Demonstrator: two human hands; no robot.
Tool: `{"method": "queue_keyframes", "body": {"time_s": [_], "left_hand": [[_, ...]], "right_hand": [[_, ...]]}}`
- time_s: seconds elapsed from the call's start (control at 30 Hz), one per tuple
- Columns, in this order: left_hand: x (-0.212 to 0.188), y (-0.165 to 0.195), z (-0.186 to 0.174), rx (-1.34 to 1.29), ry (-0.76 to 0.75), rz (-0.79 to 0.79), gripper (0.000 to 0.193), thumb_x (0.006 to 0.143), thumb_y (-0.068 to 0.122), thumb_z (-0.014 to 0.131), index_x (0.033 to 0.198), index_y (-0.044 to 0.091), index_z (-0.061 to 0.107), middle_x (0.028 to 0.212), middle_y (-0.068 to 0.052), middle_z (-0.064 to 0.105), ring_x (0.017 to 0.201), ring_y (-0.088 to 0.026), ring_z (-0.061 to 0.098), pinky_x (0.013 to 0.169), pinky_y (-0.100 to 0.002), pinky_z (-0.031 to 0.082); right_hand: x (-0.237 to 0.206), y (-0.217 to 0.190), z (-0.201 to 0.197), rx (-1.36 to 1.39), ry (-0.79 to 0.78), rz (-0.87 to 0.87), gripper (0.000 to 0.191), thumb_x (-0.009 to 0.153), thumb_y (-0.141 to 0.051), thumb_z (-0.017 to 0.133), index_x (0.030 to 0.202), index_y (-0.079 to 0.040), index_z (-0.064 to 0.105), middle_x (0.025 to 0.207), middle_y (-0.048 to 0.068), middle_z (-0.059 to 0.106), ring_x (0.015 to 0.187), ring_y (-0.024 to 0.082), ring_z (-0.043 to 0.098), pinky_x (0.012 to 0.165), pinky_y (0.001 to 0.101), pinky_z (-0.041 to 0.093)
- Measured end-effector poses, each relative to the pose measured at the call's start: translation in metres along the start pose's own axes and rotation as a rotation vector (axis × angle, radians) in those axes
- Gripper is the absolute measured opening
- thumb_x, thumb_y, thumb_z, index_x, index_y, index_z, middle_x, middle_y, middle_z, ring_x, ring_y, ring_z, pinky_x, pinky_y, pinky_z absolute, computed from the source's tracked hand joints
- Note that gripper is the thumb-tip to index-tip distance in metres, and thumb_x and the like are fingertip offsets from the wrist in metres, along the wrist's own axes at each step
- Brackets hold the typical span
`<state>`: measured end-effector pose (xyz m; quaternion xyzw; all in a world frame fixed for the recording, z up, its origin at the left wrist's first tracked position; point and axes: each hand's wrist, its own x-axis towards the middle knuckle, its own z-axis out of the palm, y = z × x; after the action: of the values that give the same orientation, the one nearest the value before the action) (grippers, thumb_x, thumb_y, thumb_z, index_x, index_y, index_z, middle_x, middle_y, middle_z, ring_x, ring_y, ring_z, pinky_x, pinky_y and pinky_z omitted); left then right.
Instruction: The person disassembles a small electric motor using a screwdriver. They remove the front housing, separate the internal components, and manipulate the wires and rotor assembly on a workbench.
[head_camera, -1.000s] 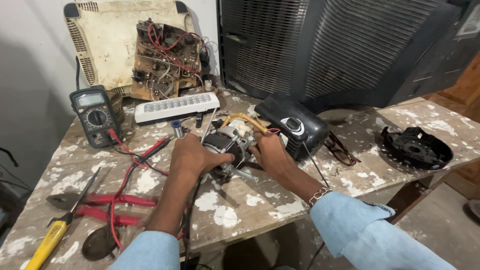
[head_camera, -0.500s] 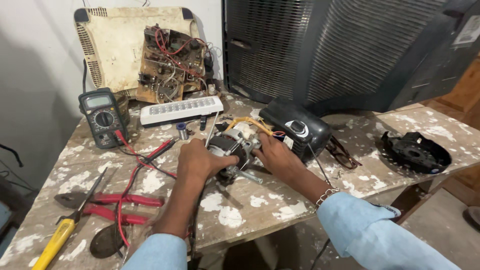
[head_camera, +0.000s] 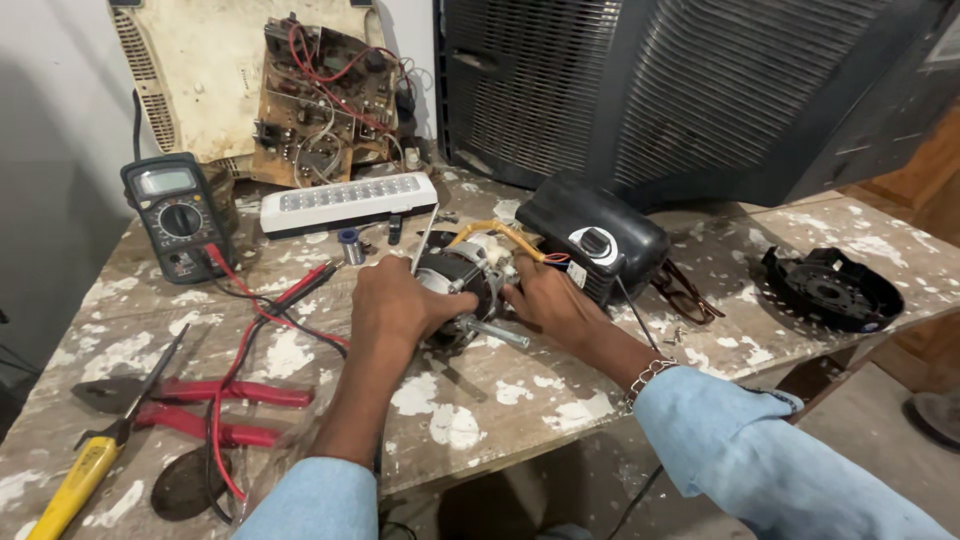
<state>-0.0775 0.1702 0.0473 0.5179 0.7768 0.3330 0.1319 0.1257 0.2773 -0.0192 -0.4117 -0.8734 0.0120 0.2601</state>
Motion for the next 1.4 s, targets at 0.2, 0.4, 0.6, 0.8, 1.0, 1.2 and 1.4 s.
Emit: {"method": "queue_keyframes", "body": {"time_s": [0.2, 0.4, 0.6, 0.8, 1.0, 1.2, 1.4], "left_hand": [[-0.002, -0.001, 0.001, -0.029, 0.0, 0.008, 0.081, 0.05, 0.049, 0.095, 0.099, -0.011, 0.073, 0.101, -0.03, 0.073, 0.095, -0.039, 0.076, 0.083, -0.043, 0.062], [-0.001, -0.001, 0.0, 0.005, -0.005, 0.003, 0.081, 0.05, 0.05, 0.096, 0.099, -0.01, 0.074, 0.103, -0.03, 0.073, 0.097, -0.039, 0.075, 0.084, -0.042, 0.061], [0.0, -0.001, 0.0, 0.01, -0.016, 0.027, 0.079, 0.052, 0.05, 0.096, 0.098, -0.011, 0.074, 0.101, -0.03, 0.074, 0.094, -0.038, 0.076, 0.083, -0.041, 0.062], [0.003, -0.004, 0.003, 0.019, -0.007, 0.037, 0.078, 0.052, 0.05, 0.097, 0.097, -0.01, 0.075, 0.101, -0.03, 0.074, 0.093, -0.038, 0.076, 0.082, -0.042, 0.062], [0.004, -0.007, 0.002, 0.022, -0.019, 0.016, 0.081, 0.051, 0.05, 0.098, 0.098, -0.011, 0.074, 0.103, -0.03, 0.073, 0.095, -0.038, 0.076, 0.082, -0.042, 0.062], [-0.002, -0.009, -0.001, -0.013, 0.007, 0.025, 0.081, 0.052, 0.05, 0.097, 0.098, -0.012, 0.074, 0.103, -0.031, 0.073, 0.096, -0.039, 0.076, 0.083, -0.042, 0.062], [-0.005, -0.007, 0.0, -0.049, 0.038, 0.038, 0.08, 0.05, 0.049, 0.097, 0.099, -0.01, 0.074, 0.102, -0.031, 0.073, 0.096, -0.039, 0.075, 0.083, -0.043, 0.062]], "right_hand": [[-0.004, -0.008, -0.012, 0.045, -0.012, 0.009, 0.041, 0.095, -0.024, 0.065, 0.119, 0.006, 0.051, 0.083, 0.029, 0.069, 0.083, 0.045, 0.069, 0.072, 0.0515, 0.054], [0.018, -0.008, -0.002, -0.026, -0.019, 0.056, 0.032, 0.087, -0.019, 0.073, 0.096, 0.011, 0.063, 0.085, 0.032, 0.067, 0.085, 0.047, 0.068, 0.072, 0.0504, 0.056], [0.021, -0.004, -0.007, -0.022, -0.035, 0.02, 0.028, 0.085, -0.016, 0.074, 0.082, 0.011, 0.067, 0.077, 0.032, 0.066, 0.081, 0.046, 0.07, 0.07, 0.0486, 0.056], [0.014, -0.009, -0.011, -0.04, -0.029, -0.01, 0.032, 0.084, -0.019, 0.079, 0.082, 0.01, 0.067, 0.074, 0.03, 0.066, 0.078, 0.044, 0.07, 0.068, 0.0479, 0.056], [0.011, -0.013, -0.019, -0.048, -0.034, -0.015, 0.033, 0.084, -0.021, 0.079, 0.086, 0.009, 0.066, 0.074, 0.028, 0.067, 0.077, 0.044, 0.069, 0.068, 0.048, 0.055], [0.009, -0.021, -0.027, -0.071, -0.061, -0.041, 0.033, 0.088, -0.022, 0.075, 0.09, 0.009, 0.065, 0.077, 0.028, 0.067, 0.079, 0.045, 0.068, 0.068, 0.0484, 0.056], [0.009, -0.022, -0.038, -0.09, -0.153, -0.015, 0.039, 0.092, -0.028, 0.069, 0.093, 0.011, 0.064, 0.076, 0.03, 0.067, 0.076, 0.044, 0.07, 0.07, 0.0493, 0.056]]}}
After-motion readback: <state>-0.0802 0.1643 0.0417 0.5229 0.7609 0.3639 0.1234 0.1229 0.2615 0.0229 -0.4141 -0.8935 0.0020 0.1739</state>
